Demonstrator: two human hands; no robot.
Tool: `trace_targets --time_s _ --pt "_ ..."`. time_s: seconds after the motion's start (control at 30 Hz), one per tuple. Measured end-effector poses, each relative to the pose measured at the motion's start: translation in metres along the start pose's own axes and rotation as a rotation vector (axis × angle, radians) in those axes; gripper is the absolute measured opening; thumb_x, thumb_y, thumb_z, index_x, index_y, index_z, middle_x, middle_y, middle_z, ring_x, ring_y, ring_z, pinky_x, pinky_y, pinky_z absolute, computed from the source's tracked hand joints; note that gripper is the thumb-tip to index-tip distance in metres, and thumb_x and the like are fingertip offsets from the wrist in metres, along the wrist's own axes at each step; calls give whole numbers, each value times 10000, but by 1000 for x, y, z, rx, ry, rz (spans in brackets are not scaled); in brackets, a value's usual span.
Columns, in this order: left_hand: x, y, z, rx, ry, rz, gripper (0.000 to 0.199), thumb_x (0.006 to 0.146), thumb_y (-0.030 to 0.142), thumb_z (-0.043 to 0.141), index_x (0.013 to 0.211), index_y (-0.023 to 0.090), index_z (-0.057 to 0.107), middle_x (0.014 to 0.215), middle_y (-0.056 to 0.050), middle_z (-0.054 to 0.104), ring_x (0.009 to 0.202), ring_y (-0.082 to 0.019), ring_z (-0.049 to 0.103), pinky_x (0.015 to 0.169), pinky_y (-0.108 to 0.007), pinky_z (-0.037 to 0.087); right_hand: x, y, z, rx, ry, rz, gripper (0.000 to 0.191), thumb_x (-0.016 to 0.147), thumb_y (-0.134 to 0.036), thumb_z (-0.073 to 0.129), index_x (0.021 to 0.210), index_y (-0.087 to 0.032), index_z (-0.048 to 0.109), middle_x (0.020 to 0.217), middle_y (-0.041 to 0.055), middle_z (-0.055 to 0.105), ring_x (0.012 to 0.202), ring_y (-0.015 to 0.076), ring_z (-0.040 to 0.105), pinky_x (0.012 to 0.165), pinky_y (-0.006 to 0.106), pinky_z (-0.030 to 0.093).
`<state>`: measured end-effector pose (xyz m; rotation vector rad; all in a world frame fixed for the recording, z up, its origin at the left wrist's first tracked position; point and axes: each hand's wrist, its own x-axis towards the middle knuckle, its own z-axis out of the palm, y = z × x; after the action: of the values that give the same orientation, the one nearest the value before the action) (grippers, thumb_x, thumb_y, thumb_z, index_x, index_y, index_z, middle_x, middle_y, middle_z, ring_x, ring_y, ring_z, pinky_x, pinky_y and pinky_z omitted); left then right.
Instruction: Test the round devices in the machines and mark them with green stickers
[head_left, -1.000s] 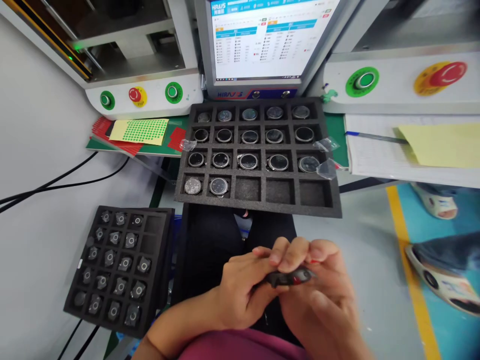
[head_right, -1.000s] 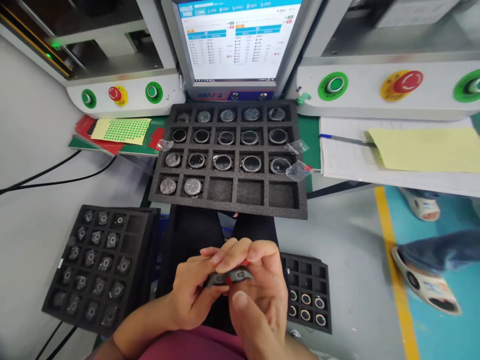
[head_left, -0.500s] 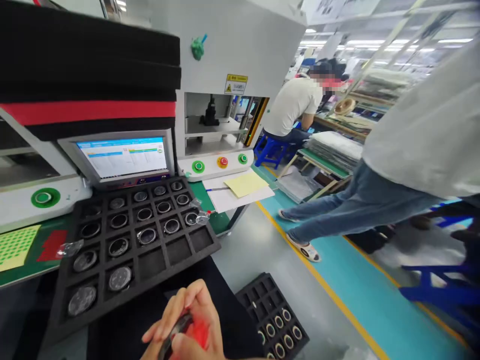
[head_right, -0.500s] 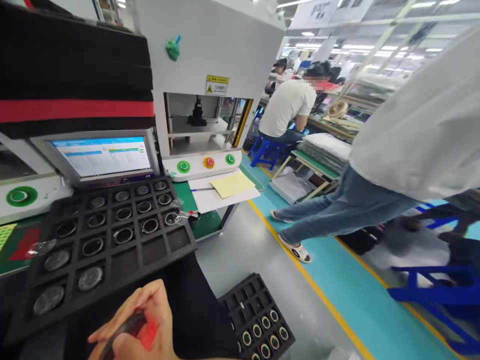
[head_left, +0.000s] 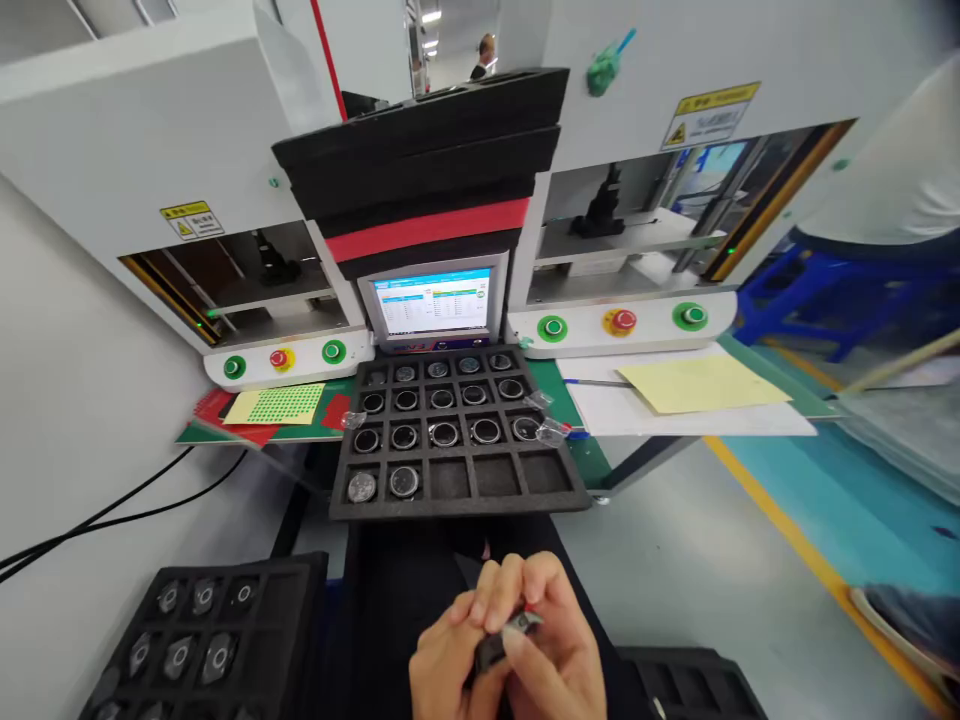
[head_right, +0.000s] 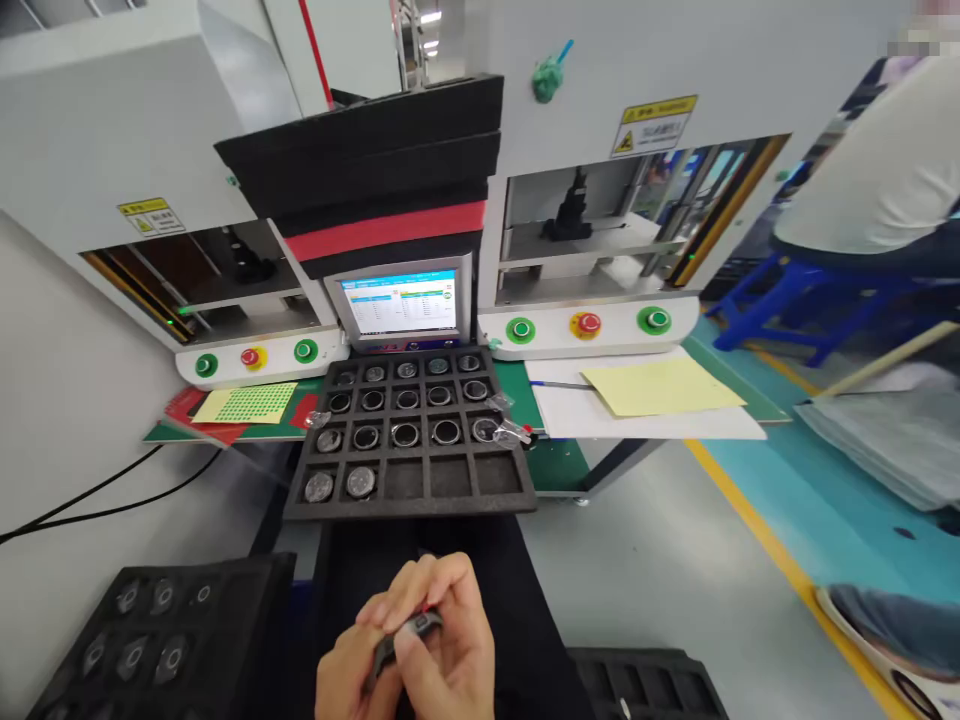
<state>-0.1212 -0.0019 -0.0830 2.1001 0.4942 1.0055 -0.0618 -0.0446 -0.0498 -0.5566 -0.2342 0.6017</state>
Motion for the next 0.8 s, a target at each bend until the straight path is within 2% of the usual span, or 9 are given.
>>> trace_targets --time_s 0.1,0.23,0.33,0.43,0.53,0.6,0.63,0.7,0.8 --pt "-1 0 -3 -131 -64 -32 315 964 394 455 951 219 717 697 -38 722 565 -152 650 648 -235 557 -6 -8 3 -67 -23 -22 256 836 -411 705 901 -266 505 791 -23 563 759 153 555 779 373 524" --pt "-1 1 -2 -233 -120 -81 268 954 326 462 958 200 698 722 -57 711 624 -167 664 634 -235 546 -11 -9 3 -90 33 -11 210 883 -316 662 908 -278 457 843 -23 569 841 160 596 748 328 532" --pt "1 5 -2 -229 -157 -97 275 956 316 442 928 192 686 734 -60 698 601 -156 641 577 -223 524 -6 -1 -5 -81 39 -49 226 882 -284 653 881 -262 428 833 -23 572 827 158 613 747 338 549" --pt "16 4 -5 -171 -236 -169 288 978 297 409 989 185 674 660 -22 663 493 -116 578 486 -191 479 13 4 -22 -210 4 -67 195 893 -263 633 874 -245 440 839 -2 625 818 173 657 701 332 574" --pt "61 -12 -7 80 -330 -80 281 987 270 411 1143 176 624 756 -19 711 537 -111 614 559 -191 515 36 -4 -42 -368 27 -175 206 850 -241 694 950 -239 514 979 26 679 941 160 669 818 295 563" --pt "107 -31 -5 452 -294 32 279 983 234 423 1202 167 581 995 -68 729 676 -126 667 681 -220 540 45 -14 -54 -423 109 -280 244 840 -248 710 1030 -245 558 1093 34 673 1065 149 637 930 270 514" --pt "134 -42 -2 701 -301 29 283 980 226 438 1233 172 553 1048 -72 719 756 -140 679 730 -238 540 46 -20 -59 -447 154 -314 245 847 -258 702 1056 -245 575 1107 36 674 1078 147 632 947 264 502" --pt "185 -66 6 849 -288 10 244 969 208 463 1160 115 583 970 -115 715 842 -208 680 755 -309 537 45 -29 -68 -513 235 -336 207 849 -286 697 1031 -223 620 1018 48 701 979 154 668 883 261 527" --pt "244 -99 21 989 -327 22 198 957 177 492 1075 78 615 923 -119 696 921 -241 662 845 -404 521 38 -37 -79 -584 361 -297 173 788 -332 747 825 -187 661 853 51 709 796 157 678 750 251 544"
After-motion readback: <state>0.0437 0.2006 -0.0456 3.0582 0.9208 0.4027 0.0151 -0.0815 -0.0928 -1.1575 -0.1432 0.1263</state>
